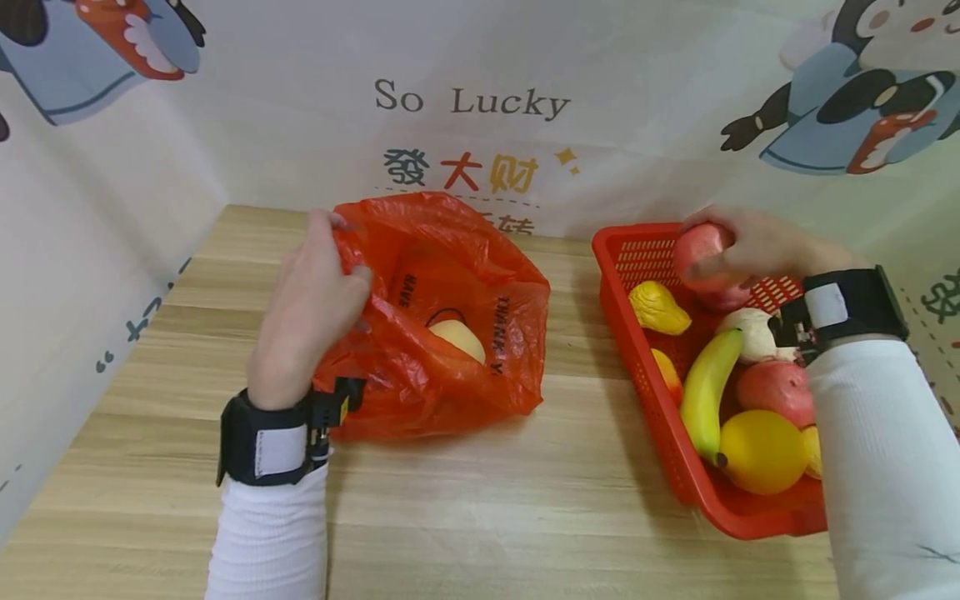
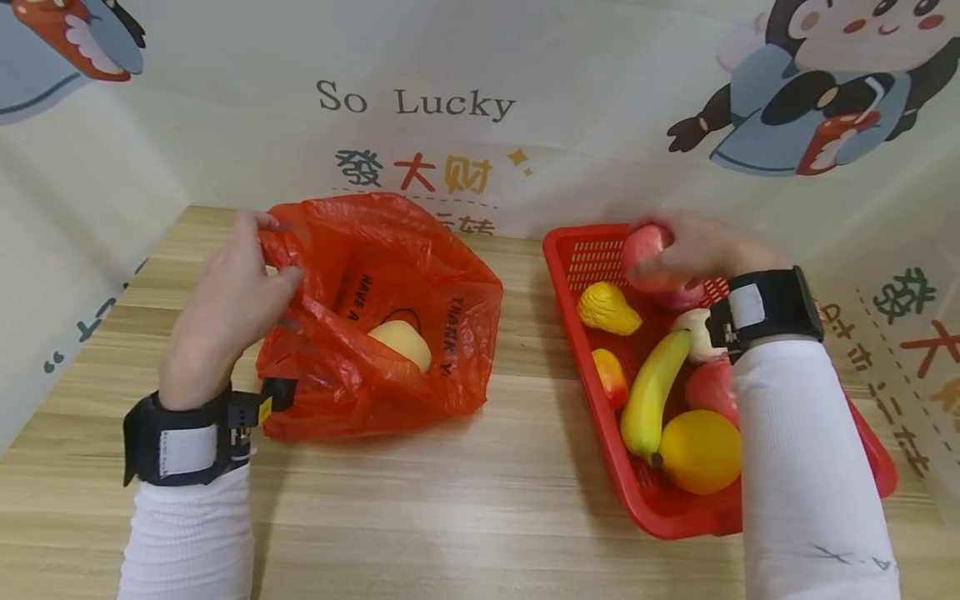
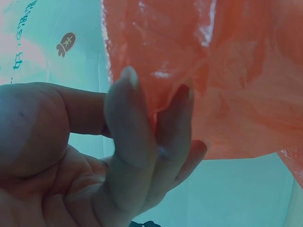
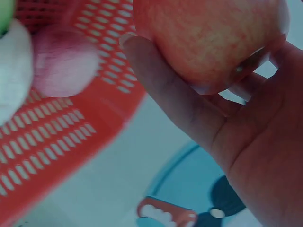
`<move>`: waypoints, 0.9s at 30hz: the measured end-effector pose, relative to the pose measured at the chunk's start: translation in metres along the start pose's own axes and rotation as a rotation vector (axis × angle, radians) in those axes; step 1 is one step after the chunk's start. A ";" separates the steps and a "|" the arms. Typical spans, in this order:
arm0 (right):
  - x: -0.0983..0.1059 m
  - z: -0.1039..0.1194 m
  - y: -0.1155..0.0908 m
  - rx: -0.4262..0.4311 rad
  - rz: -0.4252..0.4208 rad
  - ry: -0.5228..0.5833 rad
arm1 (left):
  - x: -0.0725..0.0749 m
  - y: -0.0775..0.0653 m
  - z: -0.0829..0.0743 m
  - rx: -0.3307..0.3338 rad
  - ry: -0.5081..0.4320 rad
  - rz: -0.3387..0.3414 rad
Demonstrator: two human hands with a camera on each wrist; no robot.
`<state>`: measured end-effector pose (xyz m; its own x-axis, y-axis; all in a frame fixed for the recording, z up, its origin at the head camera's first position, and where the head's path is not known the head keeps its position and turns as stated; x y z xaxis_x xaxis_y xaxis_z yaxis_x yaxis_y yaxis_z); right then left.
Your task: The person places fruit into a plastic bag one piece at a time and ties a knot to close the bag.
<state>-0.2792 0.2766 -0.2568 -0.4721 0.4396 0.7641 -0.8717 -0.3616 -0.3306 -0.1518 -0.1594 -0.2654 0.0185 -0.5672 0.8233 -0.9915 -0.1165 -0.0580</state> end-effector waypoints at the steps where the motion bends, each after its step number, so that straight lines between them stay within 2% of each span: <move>1: 0.001 0.003 -0.001 0.001 -0.003 -0.004 | 0.000 0.000 0.000 0.000 0.001 0.000; 8: 0.004 0.030 -0.007 0.042 -0.020 -0.026 | 0.000 -0.002 0.000 -0.005 0.004 -0.008; 15: -0.002 0.077 -0.014 0.153 -0.089 -0.166 | 0.001 -0.002 -0.001 -0.017 0.007 -0.008; 20: -0.016 0.114 -0.016 0.227 -0.077 -0.198 | 0.000 -0.002 -0.002 -0.016 0.014 -0.010; 27: -0.036 0.160 -0.019 0.379 -0.048 -0.197 | 0.000 -0.003 -0.004 -0.021 0.001 -0.005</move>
<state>-0.2247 0.1363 -0.1895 -0.3663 0.3113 0.8769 -0.7649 -0.6373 -0.0933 -0.1497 -0.1562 -0.2632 0.0231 -0.5659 0.8242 -0.9939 -0.1019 -0.0421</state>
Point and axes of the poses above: each hand's wrist, its own y-axis towards the middle knuckle, its own x-axis out of the back of the hand, z = x × y, the point moved 1 cm from there along y, towards the middle knuckle, and after that the axes turned 13 degrees about y, right-handed, at the moved point
